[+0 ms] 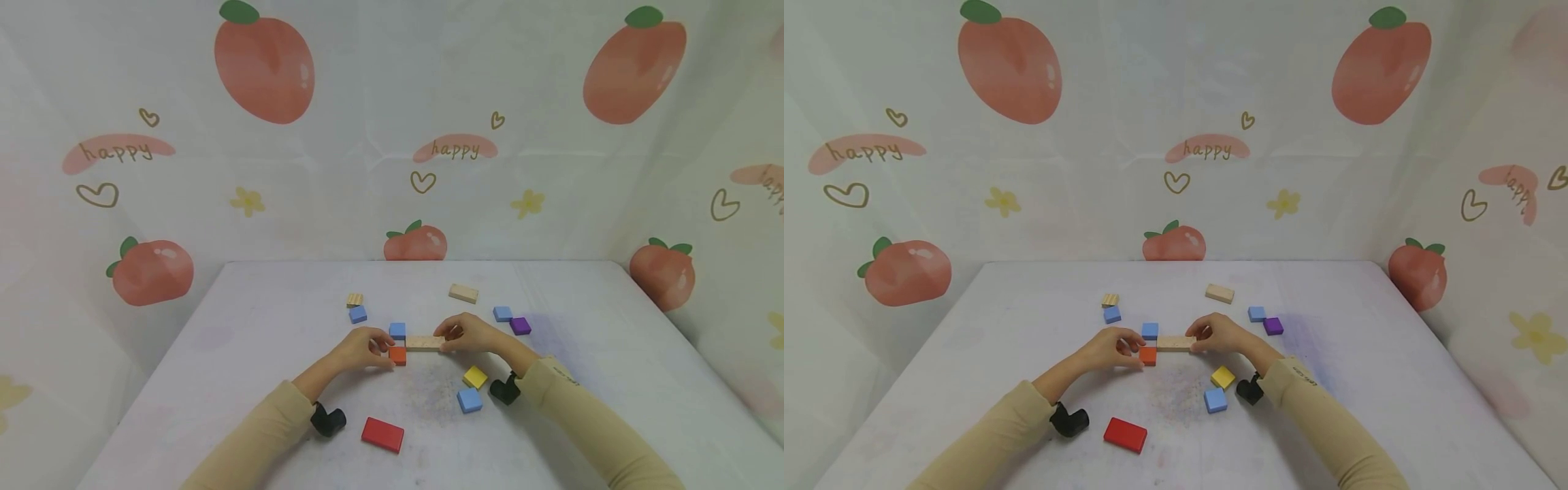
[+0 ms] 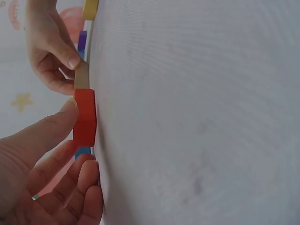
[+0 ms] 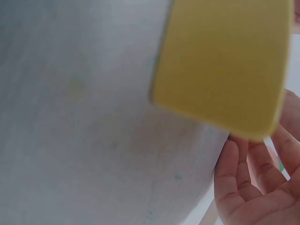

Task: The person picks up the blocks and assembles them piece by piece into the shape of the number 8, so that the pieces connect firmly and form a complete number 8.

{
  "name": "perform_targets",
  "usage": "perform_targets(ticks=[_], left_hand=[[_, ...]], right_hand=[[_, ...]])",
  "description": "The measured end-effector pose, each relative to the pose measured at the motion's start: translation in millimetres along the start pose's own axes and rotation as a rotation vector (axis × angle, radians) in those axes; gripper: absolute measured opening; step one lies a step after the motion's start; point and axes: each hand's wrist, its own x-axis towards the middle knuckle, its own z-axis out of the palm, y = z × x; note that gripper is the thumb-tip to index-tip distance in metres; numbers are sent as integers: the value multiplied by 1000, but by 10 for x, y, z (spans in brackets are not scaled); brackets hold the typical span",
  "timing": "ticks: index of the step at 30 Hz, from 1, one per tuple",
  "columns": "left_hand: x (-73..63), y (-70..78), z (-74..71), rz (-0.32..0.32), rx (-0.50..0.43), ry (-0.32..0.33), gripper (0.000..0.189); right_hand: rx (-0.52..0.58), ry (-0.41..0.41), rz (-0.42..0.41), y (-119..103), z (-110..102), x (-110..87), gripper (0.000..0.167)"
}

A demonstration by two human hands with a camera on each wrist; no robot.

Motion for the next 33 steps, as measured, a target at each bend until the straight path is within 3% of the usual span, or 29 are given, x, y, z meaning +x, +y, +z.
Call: perform_targets(ticks=[21, 33], left_hand=[[-14, -16, -1, -3, -4, 19, 30], [-24, -12, -3, -21, -10, 13, 31]], right_hand=[[-5, -8, -20, -17, -16, -22, 26], [-28, -1, -117, 52, -122, -121, 29]])
